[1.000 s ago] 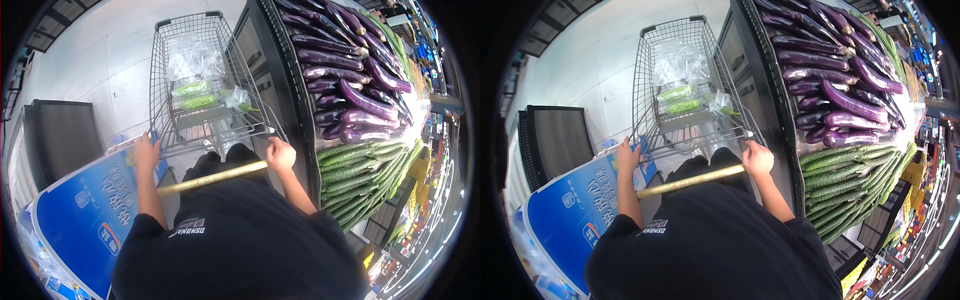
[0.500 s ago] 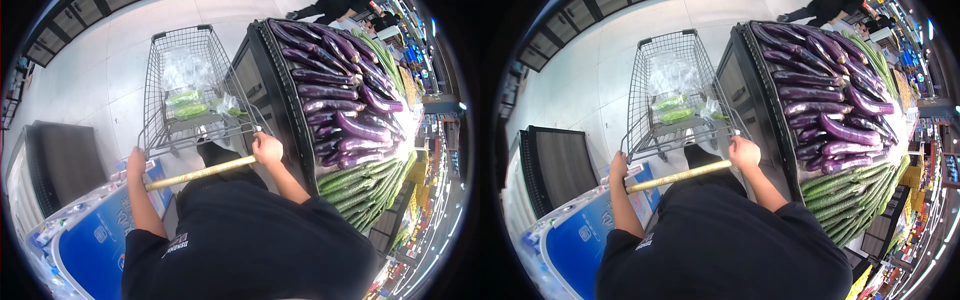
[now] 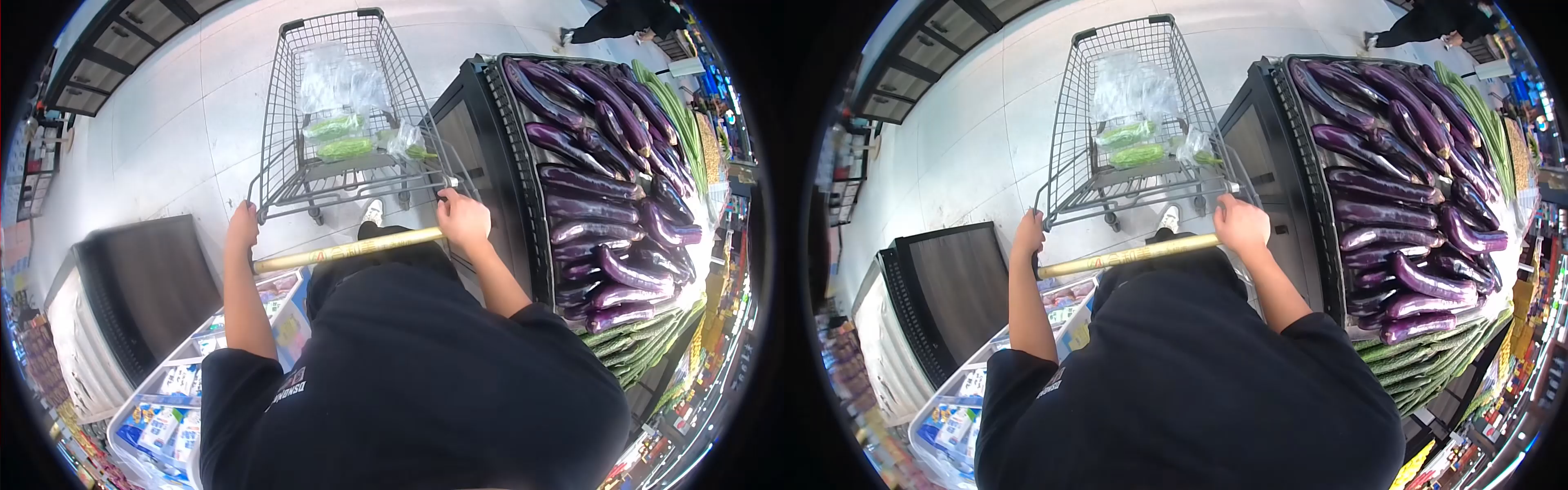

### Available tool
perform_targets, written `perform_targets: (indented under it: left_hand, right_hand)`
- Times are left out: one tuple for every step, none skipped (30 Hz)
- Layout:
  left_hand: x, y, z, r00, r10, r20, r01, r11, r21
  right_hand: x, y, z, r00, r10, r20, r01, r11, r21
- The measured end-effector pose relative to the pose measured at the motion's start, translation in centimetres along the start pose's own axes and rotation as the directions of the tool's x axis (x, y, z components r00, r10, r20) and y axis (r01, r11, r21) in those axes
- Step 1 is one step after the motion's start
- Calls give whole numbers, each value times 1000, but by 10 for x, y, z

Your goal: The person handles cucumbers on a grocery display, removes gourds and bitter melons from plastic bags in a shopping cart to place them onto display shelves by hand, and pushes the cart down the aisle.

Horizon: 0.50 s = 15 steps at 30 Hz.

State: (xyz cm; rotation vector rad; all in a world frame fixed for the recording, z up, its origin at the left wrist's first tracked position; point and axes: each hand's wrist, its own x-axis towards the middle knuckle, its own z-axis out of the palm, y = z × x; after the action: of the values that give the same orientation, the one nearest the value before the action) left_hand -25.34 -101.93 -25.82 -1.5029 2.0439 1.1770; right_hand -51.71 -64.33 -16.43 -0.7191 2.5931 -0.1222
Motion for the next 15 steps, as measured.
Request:
perform_targets:
  left_hand:
    - [12, 5, -6, 1000, 16, -5, -16, 1000, 16]
    - [26, 9, -11, 999, 34, -9, -34, 999, 30]
    - [42, 13, -17, 998, 55, -15, -54, 998, 41]
    - [60, 15, -20, 997, 71, -30, -69, 996, 50]
    - [77, 16, -25, 997, 70, -19, -68, 996, 57]
    - [89, 23, -32, 998, 68, -7, -68, 995, 67]
    - [101, 30, -38, 998, 66, 5, -66, 995, 79]
    - [114, 37, -44, 997, 80, 7, -81, 992, 95]
    - [127, 44, -50, 996, 94, 9, -95, 989, 110]
    - [139, 50, -56, 994, 106, 12, -107, 986, 125]
    - [152, 55, -61, 993, 118, 17, -119, 983, 139]
    - [163, 62, -68, 991, 133, 25, -135, 980, 145]
    - [175, 71, -76, 988, 151, 33, -154, 976, 152]
    - [187, 80, -85, 985, 170, 41, -174, 972, 157]
    - [191, 98, -96, 988, 135, 69, -145, 976, 161]
  right_hand:
    - [10, -6, -3, 1000, 16, 20, -16, 1000, -14]
    - [21, -12, -6, 999, 32, 38, -31, 999, -31]
    - [32, -18, -10, 998, 47, 52, -45, 998, -49]
    - [43, -23, -13, 997, 52, 64, -48, 997, -64]
    - [53, -28, -17, 995, 62, 77, -57, 996, -70]
    - [62, -36, -22, 993, 73, 91, -66, 995, -76]
    - [71, -42, -25, 991, 85, 107, -77, 994, -79]
    - [80, -44, -24, 991, 89, 100, -81, 994, -79]
    - [89, -49, -25, 991, 97, 96, -90, 993, -75]
    - [98, -54, -26, 990, 105, 94, -98, 993, -73]
    - [105, -58, -26, 989, 114, 93, -107, 992, -71]
    - [112, -63, -27, 989, 119, 90, -113, 991, -69]
    - [119, -68, -28, 987, 132, 93, -126, 990, -62]
    - [127, -73, -29, 985, 145, 95, -140, 989, -56]
    - [135, -79, -32, 983, 158, 94, -153, 987, -50]
